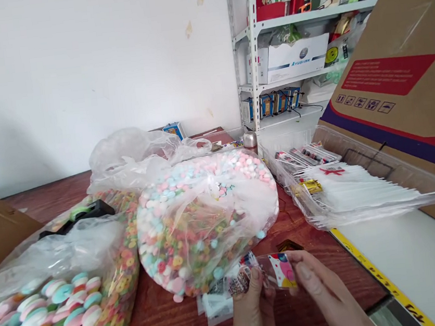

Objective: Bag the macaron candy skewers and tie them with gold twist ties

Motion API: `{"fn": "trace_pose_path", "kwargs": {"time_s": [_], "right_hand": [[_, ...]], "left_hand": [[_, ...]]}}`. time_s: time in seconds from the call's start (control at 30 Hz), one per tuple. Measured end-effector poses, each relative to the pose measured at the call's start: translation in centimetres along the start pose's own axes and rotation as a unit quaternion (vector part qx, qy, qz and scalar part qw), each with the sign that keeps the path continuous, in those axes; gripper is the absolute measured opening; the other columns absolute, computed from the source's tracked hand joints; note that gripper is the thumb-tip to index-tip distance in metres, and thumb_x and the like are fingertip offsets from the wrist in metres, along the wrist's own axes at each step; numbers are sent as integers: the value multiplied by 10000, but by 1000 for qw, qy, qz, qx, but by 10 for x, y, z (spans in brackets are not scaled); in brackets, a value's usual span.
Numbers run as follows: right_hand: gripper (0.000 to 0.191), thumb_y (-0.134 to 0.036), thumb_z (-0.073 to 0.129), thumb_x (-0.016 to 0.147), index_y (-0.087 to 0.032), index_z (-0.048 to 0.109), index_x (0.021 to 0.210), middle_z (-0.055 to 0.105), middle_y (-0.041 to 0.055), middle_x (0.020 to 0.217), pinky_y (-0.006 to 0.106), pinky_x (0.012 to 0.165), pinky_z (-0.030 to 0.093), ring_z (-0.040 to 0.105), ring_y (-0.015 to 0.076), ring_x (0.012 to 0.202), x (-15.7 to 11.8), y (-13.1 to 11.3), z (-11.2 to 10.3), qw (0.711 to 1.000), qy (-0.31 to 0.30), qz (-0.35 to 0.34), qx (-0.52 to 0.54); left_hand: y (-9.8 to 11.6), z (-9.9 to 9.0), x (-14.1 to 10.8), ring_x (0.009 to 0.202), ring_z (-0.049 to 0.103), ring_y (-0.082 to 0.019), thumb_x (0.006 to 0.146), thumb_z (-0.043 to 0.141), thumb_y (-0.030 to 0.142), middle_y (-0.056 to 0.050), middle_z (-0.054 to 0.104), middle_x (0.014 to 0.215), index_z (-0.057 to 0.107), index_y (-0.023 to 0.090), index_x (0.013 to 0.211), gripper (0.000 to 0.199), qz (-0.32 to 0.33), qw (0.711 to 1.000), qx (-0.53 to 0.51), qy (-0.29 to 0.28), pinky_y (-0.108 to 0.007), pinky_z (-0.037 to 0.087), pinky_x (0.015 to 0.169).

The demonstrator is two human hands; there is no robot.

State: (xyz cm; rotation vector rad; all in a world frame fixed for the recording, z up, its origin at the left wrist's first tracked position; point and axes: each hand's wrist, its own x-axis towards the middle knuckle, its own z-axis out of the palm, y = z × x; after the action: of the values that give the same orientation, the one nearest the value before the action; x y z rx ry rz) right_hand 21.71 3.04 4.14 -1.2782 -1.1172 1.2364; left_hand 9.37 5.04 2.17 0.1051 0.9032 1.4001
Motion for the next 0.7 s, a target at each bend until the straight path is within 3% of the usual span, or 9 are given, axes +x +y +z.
{"fn": "trace_pose_path", "kwargs": {"time_s": [0.1, 0.2, 0.33, 0.47, 0.57, 0.63, 0.7], "right_hand": [[299, -509, 604, 850, -213, 629, 883, 688, 42, 848, 299, 777, 517, 643, 225, 851, 1, 3, 6, 1000, -1, 2, -18], [309, -492, 543, 890, -209, 603, 782, 666, 26, 778, 265, 714, 496, 619, 198, 766, 1, 12, 8, 996, -3, -24, -89], [348, -471, 514, 916, -204, 577, 702, 630, 2, 690, 226, 609, 442, 576, 162, 657, -1, 19, 10, 986, -12, -55, -158], [444, -458, 410, 976, -205, 563, 645, 578, -13, 597, 220, 557, 415, 544, 143, 577, -4, 14, 11, 982, -11, -91, -168], [355, -432, 369, 997, -223, 627, 871, 600, -8, 689, 219, 565, 451, 574, 150, 610, -10, 10, 4, 974, 42, -147, -170], [286, -435, 415, 988, -257, 591, 1127, 645, 25, 918, 230, 680, 505, 627, 168, 769, -13, 9, 0, 956, 74, -214, -189], [308, -478, 458, 971, -297, 570, 1194, 611, 51, 1118, 259, 826, 510, 622, 193, 974, -15, 9, 2, 935, 101, -264, -216]], "left_hand": [[-2, 0, 0, 636, 630, -127, 527, 910, 273, -18, 681, 722, 664, 154, 769, 364, 14, 999, 29, -8, -177, 460, 491], [-2, -1, -1, 539, 588, -112, 527, 906, 310, -20, 683, 689, 683, 148, 808, 393, -2, 997, 68, -30, -187, 410, 430], [2, -5, -3, 589, 597, -119, 567, 891, 303, -14, 667, 667, 671, 140, 729, 319, 3, 997, 59, -53, -202, 443, 504], [1, -9, 0, 442, 475, -61, 604, 872, 361, 36, 581, 562, 614, 146, 679, 344, -63, 997, 19, -45, -195, 418, 454], [-2, -14, 5, 437, 464, -46, 609, 867, 373, 33, 610, 621, 619, 157, 765, 364, -87, 995, -38, 6, -192, 430, 454], [-2, -17, 8, 427, 443, -34, 626, 855, 381, 38, 602, 621, 620, 158, 799, 367, -96, 993, -63, 21, -185, 423, 446], [-2, -19, 10, 415, 420, -26, 651, 837, 395, 45, 577, 592, 620, 148, 795, 359, -110, 991, -69, 16, -184, 430, 450]]}}
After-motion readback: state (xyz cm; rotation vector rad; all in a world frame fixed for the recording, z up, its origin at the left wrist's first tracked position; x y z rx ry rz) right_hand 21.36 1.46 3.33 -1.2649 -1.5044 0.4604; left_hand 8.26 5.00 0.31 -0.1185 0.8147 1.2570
